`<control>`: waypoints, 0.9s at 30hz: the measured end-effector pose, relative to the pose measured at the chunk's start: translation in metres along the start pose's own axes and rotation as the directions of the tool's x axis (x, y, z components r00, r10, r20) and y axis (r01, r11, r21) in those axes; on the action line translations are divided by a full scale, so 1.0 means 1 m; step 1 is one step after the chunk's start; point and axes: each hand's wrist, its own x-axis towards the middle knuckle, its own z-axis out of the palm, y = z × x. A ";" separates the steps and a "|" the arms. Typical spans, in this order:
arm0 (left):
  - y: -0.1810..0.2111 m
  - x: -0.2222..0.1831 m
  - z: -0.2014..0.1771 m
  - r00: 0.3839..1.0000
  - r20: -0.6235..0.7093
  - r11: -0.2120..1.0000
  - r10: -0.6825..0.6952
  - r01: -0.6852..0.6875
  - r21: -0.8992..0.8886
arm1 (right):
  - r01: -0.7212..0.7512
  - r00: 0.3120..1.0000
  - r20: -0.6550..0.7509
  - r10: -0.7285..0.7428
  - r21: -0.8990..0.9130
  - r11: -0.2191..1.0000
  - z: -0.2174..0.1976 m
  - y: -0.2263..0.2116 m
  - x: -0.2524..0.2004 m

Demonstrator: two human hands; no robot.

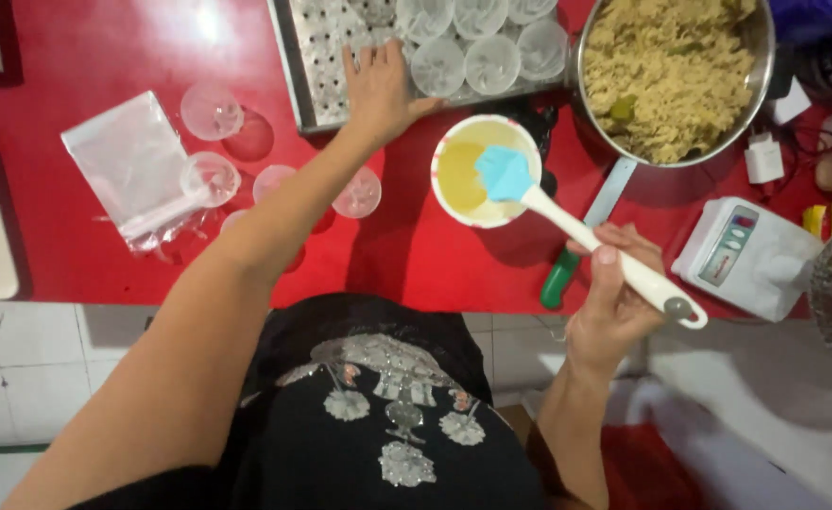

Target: Greasing the interior of small plastic cups using a silicone brush and oil in preparation for food filling.

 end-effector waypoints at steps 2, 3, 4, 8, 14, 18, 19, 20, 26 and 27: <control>0.002 -0.004 0.011 0.996 -0.016 0.996 -0.090 0.089 -0.019 | -0.017 1.000 0.019 0.018 -0.049 0.999 -0.003 0.004 -0.001; 0.004 -0.005 0.008 0.996 -0.007 0.996 -0.090 0.090 -0.017 | -0.026 0.999 0.019 0.027 -0.051 0.998 -0.004 0.003 0.000; 0.006 -0.007 0.005 0.996 -0.015 0.995 -0.085 0.084 -0.047 | -0.018 0.999 0.040 0.020 -0.051 0.999 -0.004 0.002 0.000; 0.007 -0.003 0.006 0.996 -0.037 0.995 -0.076 0.074 -0.071 | -0.022 0.996 0.085 0.029 -0.078 0.997 0.000 -0.008 0.003; 0.004 -0.004 0.013 0.994 -0.085 0.985 -0.064 0.049 -0.166 | 0.016 0.997 0.073 -0.008 -0.110 0.994 0.002 -0.008 -0.002; -0.002 -0.018 -0.041 0.975 -0.187 0.936 0.118 -0.172 -0.308 | 0.094 0.995 0.038 -0.090 -0.145 0.985 -0.004 -0.017 -0.002; -0.006 -0.021 -0.059 0.940 -0.225 0.887 0.258 -0.322 -0.332 | 0.161 0.986 0.071 -0.152 -0.151 0.975 -0.006 -0.020 -0.003; -0.010 -0.024 -0.078 0.882 -0.265 0.814 0.389 -0.464 -0.349 | 0.227 0.972 0.104 -0.212 -0.156 0.961 -0.008 -0.022 -0.004; -0.005 -0.027 -0.164 0.667 -0.199 0.584 0.718 -0.733 -0.349 | 0.492 0.857 0.265 -0.441 -0.174 0.853 0.000 -0.051 -0.001; -0.001 -0.027 -0.172 0.658 -0.198 0.577 0.726 -0.740 -0.346 | 0.491 0.860 0.255 -0.442 -0.179 0.852 0.002 -0.052 0.000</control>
